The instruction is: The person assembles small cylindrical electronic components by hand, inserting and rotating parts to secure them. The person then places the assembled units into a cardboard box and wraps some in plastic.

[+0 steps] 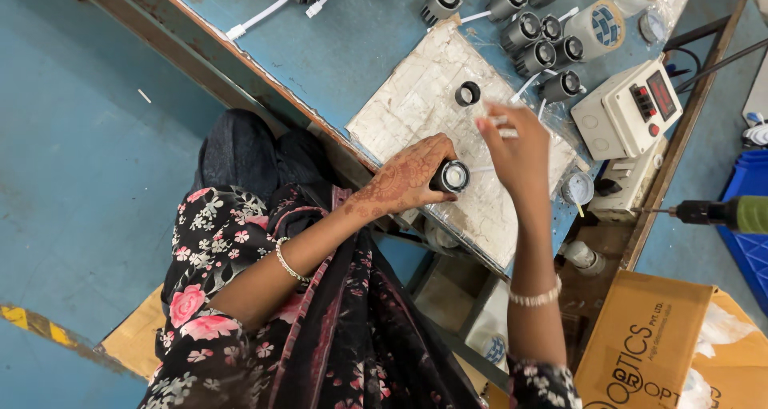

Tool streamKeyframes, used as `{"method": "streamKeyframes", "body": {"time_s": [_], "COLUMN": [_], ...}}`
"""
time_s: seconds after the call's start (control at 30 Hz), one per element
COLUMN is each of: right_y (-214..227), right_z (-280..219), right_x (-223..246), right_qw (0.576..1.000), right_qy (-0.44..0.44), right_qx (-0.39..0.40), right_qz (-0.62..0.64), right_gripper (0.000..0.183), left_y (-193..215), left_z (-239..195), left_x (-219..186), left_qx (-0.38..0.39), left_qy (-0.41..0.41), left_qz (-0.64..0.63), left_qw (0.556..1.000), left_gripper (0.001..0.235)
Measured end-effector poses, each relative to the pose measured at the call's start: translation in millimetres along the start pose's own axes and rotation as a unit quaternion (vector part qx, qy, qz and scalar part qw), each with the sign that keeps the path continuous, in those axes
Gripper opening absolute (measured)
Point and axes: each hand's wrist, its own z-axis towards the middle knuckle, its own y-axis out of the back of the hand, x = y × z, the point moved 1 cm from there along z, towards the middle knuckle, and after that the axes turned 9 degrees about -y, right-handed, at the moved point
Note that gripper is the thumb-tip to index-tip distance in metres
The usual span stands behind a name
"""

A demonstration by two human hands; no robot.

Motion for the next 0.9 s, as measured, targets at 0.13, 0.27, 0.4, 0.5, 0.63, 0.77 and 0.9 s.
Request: {"method": "streamKeyframes", "body": {"time_s": [0.13,0.27,0.4,0.5,0.63,0.77,0.9], "right_y": [-34,-37,2,29,41,40,38], "right_z": [38,45,27,-3,-39,-51,-53], "right_x": [-26,-33,-25,-11,9,26,38], "right_qw": [0.997,0.999,0.994,0.985,0.944,0.98,0.988], "right_qy": [0.071,0.049,-0.075,-0.093,-0.108,-0.068,-0.036], "right_qx": [0.011,0.005,0.058,0.119,0.207,0.163,0.15], "right_qz": [-0.017,-0.023,0.05,0.087,0.232,0.092,-0.008], "right_gripper": [0.05,0.034,0.031,0.026,0.025,0.017,0.016], "left_y": [1,1,1,1,-1,-1,-1], "left_z": [1,2,3,4,4,3,3], "left_x": [-2,-5,-6,-5,-2,-2,-3], "left_qx": [0.002,0.007,0.01,0.021,0.013,0.01,0.009], "left_qy": [-0.013,0.005,0.011,0.03,0.025,0.028,0.028], "left_qz": [-0.001,0.001,0.0,0.001,0.002,0.003,0.005], "left_qw": [1.0,1.0,1.0,0.999,1.0,1.0,1.0], "left_gripper": [0.053,0.052,0.05,0.052,0.054,0.055,0.055]}}
